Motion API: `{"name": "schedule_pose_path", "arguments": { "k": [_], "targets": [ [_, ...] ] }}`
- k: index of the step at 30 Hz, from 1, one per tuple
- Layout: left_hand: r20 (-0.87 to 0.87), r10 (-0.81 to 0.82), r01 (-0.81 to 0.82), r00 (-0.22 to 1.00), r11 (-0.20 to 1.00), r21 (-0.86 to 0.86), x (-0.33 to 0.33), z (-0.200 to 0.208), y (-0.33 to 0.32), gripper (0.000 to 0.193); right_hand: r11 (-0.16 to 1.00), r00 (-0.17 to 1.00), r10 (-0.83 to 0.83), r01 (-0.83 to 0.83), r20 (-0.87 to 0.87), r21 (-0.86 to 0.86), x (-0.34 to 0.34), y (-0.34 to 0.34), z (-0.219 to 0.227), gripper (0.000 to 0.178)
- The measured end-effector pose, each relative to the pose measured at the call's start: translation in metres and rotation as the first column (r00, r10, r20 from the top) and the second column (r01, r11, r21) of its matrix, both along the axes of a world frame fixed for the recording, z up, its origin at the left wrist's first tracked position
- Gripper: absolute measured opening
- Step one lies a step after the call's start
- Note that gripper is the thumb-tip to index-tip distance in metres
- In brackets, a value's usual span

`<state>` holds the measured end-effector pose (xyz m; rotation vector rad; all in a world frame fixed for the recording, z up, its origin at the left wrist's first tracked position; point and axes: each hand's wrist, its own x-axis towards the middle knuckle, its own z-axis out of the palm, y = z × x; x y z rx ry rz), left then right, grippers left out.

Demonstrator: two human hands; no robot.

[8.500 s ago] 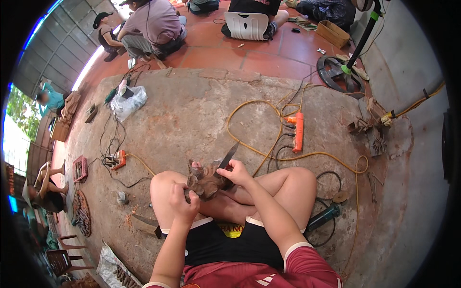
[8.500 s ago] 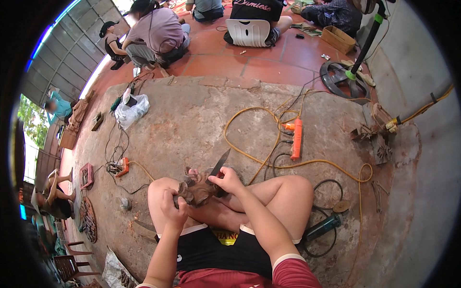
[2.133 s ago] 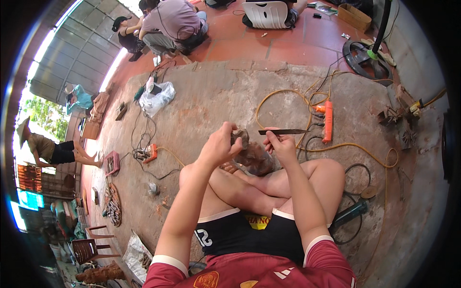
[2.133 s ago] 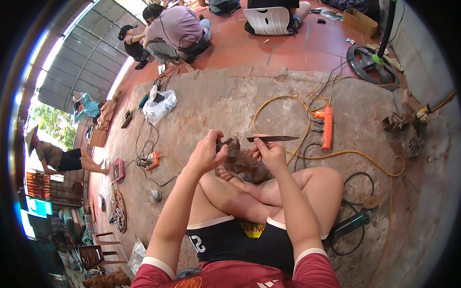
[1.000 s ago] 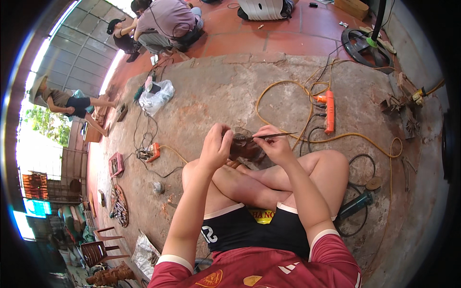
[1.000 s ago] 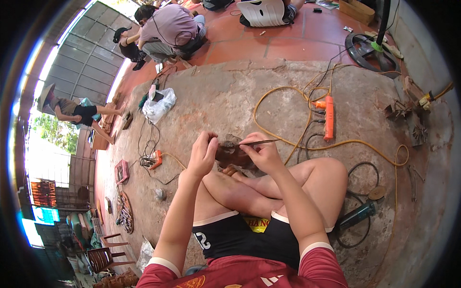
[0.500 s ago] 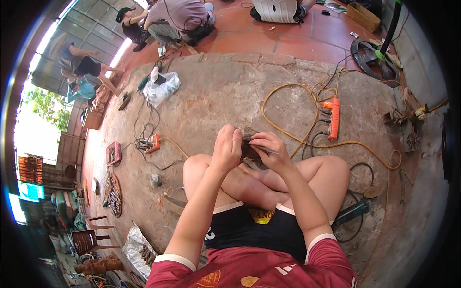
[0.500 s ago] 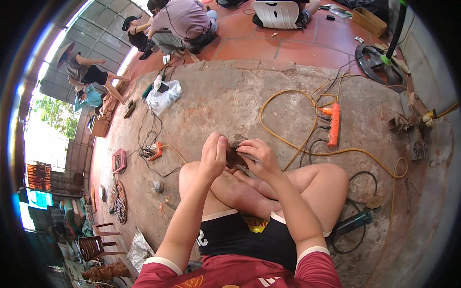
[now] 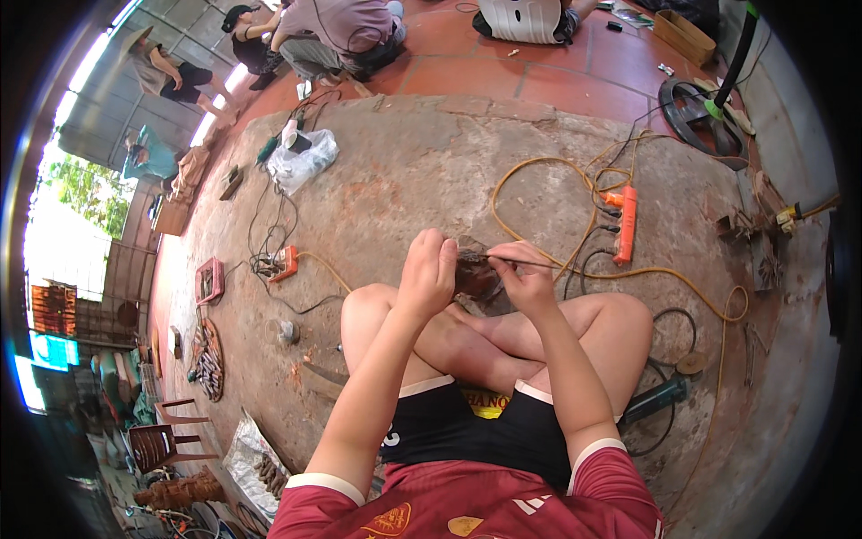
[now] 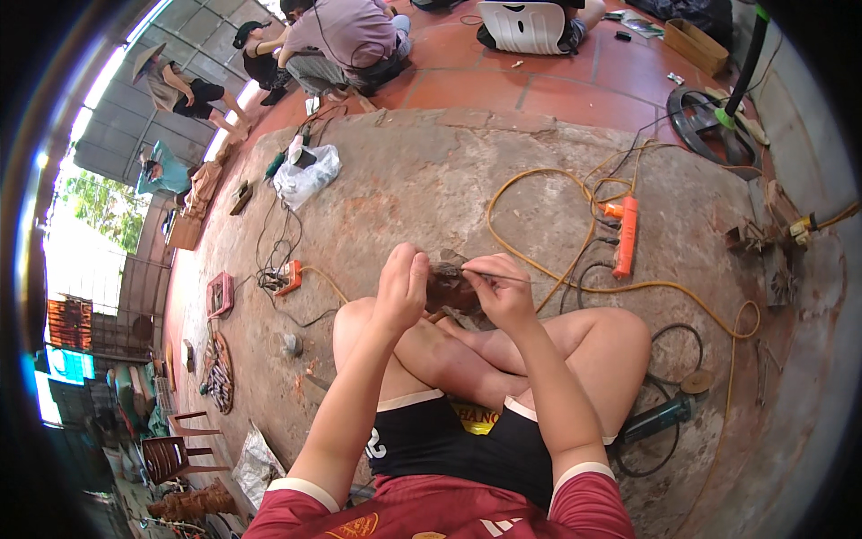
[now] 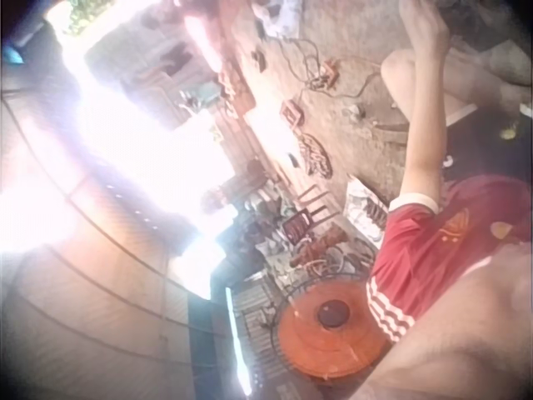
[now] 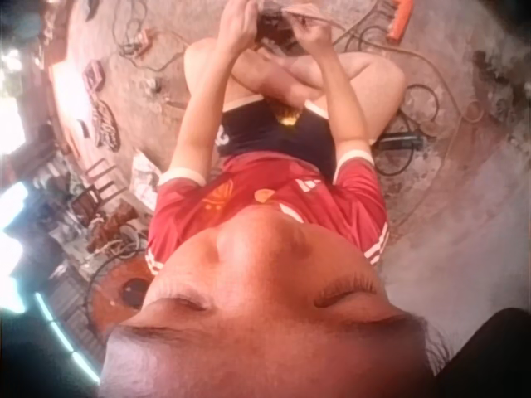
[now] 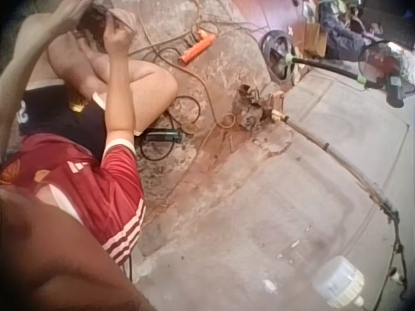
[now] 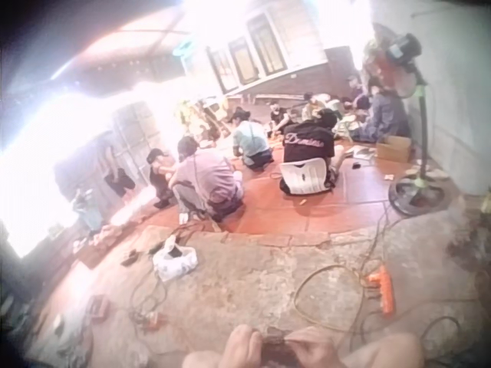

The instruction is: The person sits cross-legged on the floor and uses a knife to carve a piece of wood held in their lap. They rotate the wood to work on different sides while other people are visible in the background.

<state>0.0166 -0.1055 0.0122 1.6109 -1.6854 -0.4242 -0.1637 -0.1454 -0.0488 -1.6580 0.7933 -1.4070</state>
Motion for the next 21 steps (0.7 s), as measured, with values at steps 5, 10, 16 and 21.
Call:
{"name": "schedule_pose_path", "arguments": {
  "k": [5,10,16,21],
  "targets": [
    [0.024,0.018,-0.018,1.000,1.000,-0.024,-0.003,0.001,0.000,0.022,0.990,0.993,0.080,-0.090,-0.090,-0.112,0.004,0.001,0.000,0.012],
    [0.044,0.015,-0.014,0.999,1.000,-0.024,-0.003,0.003,0.001,0.023,0.967,0.990,0.028,-0.062,-0.137,-0.249,0.008,0.002,0.001,0.011],
    [0.065,0.021,-0.019,0.998,0.999,-0.032,-0.008,0.003,0.001,0.022,0.993,0.991,-0.103,0.098,-0.085,-0.058,0.007,0.005,-0.010,0.008],
    [0.079,0.058,-0.054,0.995,0.997,-0.048,-0.010,0.000,0.002,0.021,0.998,0.998,0.041,-0.044,0.057,0.052,0.000,-0.003,-0.006,0.009]
  ]
}}
